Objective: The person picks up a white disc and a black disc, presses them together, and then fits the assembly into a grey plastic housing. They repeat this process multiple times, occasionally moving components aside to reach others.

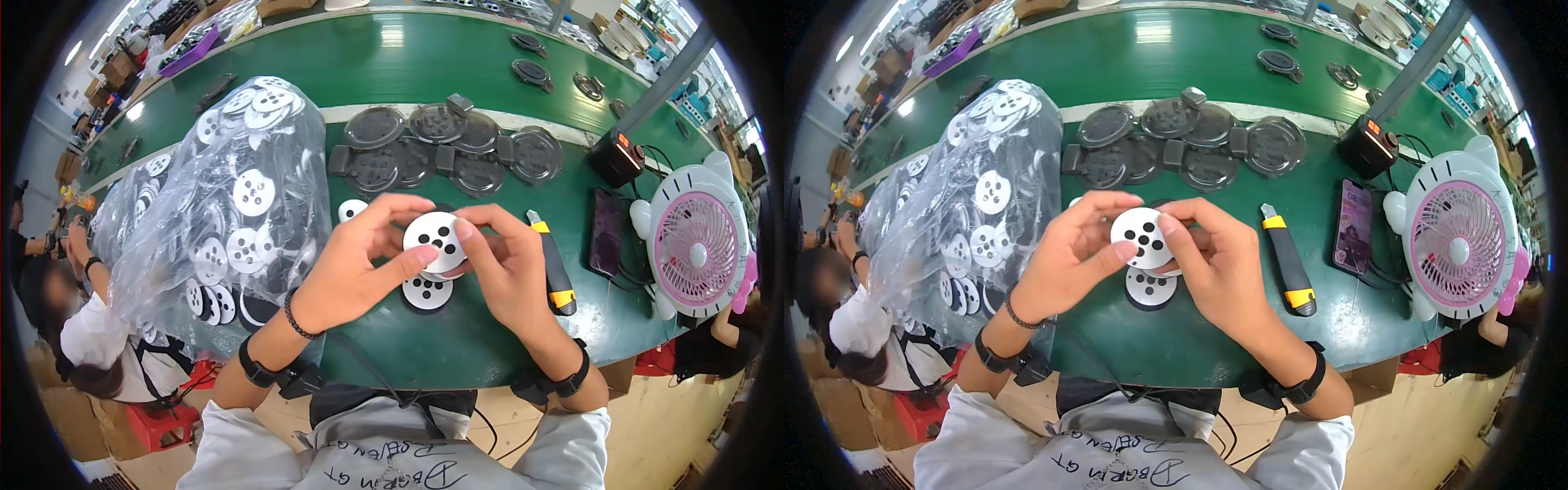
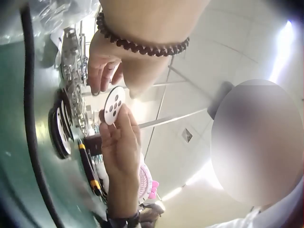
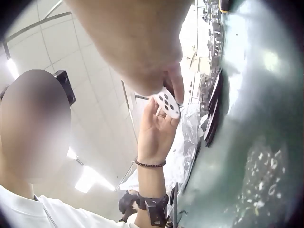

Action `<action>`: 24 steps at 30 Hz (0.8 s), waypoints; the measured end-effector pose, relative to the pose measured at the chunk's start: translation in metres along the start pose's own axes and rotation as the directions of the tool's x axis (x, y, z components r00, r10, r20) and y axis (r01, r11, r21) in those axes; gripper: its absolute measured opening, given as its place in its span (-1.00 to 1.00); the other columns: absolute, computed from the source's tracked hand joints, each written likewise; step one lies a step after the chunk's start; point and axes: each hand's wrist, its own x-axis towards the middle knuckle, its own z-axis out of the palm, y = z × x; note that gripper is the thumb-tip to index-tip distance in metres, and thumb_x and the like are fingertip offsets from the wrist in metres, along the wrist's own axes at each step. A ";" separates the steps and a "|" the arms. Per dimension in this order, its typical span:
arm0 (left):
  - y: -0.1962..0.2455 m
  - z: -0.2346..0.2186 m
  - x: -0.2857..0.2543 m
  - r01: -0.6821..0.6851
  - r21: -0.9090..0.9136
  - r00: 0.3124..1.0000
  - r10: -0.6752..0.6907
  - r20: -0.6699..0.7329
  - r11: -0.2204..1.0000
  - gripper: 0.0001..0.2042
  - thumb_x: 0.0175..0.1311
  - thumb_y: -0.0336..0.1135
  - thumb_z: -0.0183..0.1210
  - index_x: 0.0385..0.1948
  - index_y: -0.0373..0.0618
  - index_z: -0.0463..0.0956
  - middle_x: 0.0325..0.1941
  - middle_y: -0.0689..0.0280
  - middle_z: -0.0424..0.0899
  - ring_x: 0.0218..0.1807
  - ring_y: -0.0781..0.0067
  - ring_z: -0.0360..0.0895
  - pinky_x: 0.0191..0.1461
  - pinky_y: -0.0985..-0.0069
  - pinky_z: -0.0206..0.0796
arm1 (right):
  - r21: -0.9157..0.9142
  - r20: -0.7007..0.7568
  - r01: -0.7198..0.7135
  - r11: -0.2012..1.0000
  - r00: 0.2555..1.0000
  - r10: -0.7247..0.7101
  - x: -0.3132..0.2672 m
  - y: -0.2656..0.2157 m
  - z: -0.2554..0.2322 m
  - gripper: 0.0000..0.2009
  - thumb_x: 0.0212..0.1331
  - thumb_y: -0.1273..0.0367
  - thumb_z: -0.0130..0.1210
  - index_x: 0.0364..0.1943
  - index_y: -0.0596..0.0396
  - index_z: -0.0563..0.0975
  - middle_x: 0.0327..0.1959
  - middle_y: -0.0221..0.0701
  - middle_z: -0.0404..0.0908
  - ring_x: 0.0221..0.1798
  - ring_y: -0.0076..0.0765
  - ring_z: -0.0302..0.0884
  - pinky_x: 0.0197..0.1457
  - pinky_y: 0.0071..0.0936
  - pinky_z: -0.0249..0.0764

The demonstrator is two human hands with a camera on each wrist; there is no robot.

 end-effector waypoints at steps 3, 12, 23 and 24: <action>-0.007 0.004 0.001 0.013 -0.106 1.000 -0.015 -0.018 0.994 -0.56 0.39 -0.53 0.18 0.27 -0.29 0.32 0.15 0.13 0.58 0.12 0.44 0.60 0.05 0.56 0.52 | 0.390 0.023 -0.124 0.912 0.992 0.125 0.004 0.004 -0.003 -0.77 0.43 0.47 0.10 0.06 0.32 0.51 -0.15 -0.23 0.71 -0.18 -0.45 0.71 -0.20 -0.55 0.68; -0.016 -0.013 -0.007 0.021 -0.083 0.998 -0.017 0.057 0.996 -0.40 0.32 -0.60 0.18 0.41 -0.23 0.20 0.05 0.16 0.60 -0.02 0.49 0.65 -0.11 0.59 0.57 | 0.409 0.092 -0.170 0.897 0.985 0.145 0.001 0.012 -0.007 -0.67 0.30 0.55 0.23 0.12 0.30 0.52 -0.13 -0.27 0.73 -0.12 -0.49 0.70 -0.07 -0.54 0.64; -0.015 -0.003 -0.008 0.150 -0.249 0.988 -0.156 -0.004 0.957 -0.53 0.43 -0.46 0.14 0.31 -0.21 0.21 -0.10 0.19 0.61 -0.26 0.49 0.67 -0.28 0.58 0.58 | 0.469 0.264 -0.243 0.849 0.956 0.127 0.002 0.015 -0.006 -0.60 0.26 0.65 0.20 0.19 0.36 0.50 -0.04 -0.19 0.72 0.05 -0.35 0.70 0.13 -0.45 0.63; -0.014 -0.002 -0.008 0.155 -0.249 0.987 -0.161 -0.004 0.956 -0.53 0.43 -0.46 0.14 0.31 -0.21 0.21 -0.10 0.19 0.61 -0.26 0.49 0.67 -0.28 0.58 0.58 | 0.478 0.276 -0.256 0.840 0.952 0.133 0.002 0.016 -0.006 -0.60 0.25 0.67 0.19 0.19 0.36 0.50 -0.03 -0.17 0.72 0.06 -0.34 0.70 0.14 -0.45 0.63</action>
